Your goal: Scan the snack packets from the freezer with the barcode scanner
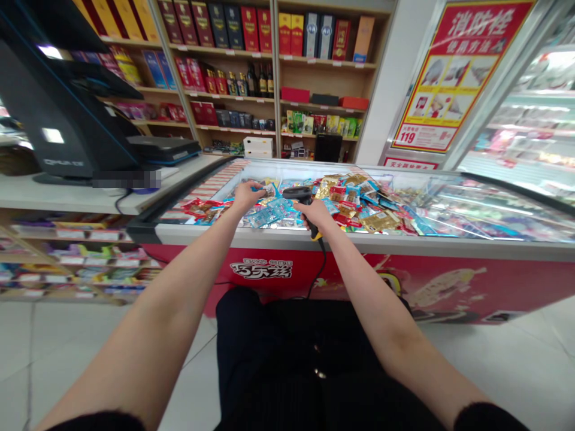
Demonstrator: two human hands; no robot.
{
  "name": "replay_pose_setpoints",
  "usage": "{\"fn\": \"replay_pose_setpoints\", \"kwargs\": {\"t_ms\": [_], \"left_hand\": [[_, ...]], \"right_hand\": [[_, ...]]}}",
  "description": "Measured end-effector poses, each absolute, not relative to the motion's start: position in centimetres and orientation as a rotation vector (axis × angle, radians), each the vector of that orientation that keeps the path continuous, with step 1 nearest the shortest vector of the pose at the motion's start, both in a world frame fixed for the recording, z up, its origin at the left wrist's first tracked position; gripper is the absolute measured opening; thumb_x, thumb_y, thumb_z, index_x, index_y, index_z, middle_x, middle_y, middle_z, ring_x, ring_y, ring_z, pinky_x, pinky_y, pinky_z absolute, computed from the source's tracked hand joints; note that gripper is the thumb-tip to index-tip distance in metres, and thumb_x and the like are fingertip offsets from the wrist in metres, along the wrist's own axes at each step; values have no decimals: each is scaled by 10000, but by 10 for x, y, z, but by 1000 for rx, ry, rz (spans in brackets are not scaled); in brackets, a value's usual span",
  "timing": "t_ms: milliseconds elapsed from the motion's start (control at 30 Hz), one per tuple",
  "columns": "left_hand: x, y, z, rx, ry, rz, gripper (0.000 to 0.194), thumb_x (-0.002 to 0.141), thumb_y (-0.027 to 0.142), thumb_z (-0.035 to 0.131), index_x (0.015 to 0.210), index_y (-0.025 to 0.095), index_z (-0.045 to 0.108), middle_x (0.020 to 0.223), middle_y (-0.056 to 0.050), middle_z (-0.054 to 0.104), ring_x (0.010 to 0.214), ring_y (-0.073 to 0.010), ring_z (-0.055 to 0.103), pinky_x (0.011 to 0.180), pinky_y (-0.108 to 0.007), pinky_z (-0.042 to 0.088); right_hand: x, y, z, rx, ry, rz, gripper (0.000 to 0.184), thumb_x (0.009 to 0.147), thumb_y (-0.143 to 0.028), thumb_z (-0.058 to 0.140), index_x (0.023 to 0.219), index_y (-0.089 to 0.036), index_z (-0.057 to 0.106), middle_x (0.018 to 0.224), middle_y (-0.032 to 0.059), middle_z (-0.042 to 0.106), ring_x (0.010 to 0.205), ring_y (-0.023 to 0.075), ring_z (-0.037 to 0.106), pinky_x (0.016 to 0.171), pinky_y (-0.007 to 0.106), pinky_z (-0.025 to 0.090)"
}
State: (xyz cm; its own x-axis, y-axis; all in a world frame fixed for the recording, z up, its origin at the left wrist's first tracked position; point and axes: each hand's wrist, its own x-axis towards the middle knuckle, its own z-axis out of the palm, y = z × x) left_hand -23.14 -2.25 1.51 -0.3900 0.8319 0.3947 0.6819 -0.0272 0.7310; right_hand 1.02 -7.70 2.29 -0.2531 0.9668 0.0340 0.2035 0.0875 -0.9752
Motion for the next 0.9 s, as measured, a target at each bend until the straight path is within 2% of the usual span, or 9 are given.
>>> {"fn": "replay_pose_setpoints", "kwargs": {"t_ms": [267,500,700,900], "left_hand": [[-218,-13,8,1803,1966,1338,254,721,296,742,910,147,824,962,-107,814,978,-292,737,923,-338,541],[-206,-18,16,1868,2039,1254,239,774,264,734,967,159,828,1045,-90,819,1032,-284,730,951,-320,528],[-201,-18,16,1888,2076,1212,294,782,311,766,1022,153,829,1069,-97,816,1024,-279,724,920,-314,524],[-196,-20,19,1887,2072,1197,298,778,289,771,1036,154,833,1058,-94,818,1012,-279,729,938,-320,529]], "right_hand": [[14,-83,28,-1256,-1555,1176,326,945,-191,696,664,-200,530,491,-24,543,385,114,481,339,210,417],[18,-83,27,-1254,-1557,1161,356,942,-196,694,630,-208,522,502,-6,553,388,121,496,348,221,410],[20,-85,28,-1257,-1554,1163,366,946,-193,681,620,-211,516,479,-1,539,391,132,490,346,234,399],[22,-86,29,-1252,-1558,1178,378,943,-181,669,600,-209,514,465,-7,517,388,130,475,345,237,397]]}}
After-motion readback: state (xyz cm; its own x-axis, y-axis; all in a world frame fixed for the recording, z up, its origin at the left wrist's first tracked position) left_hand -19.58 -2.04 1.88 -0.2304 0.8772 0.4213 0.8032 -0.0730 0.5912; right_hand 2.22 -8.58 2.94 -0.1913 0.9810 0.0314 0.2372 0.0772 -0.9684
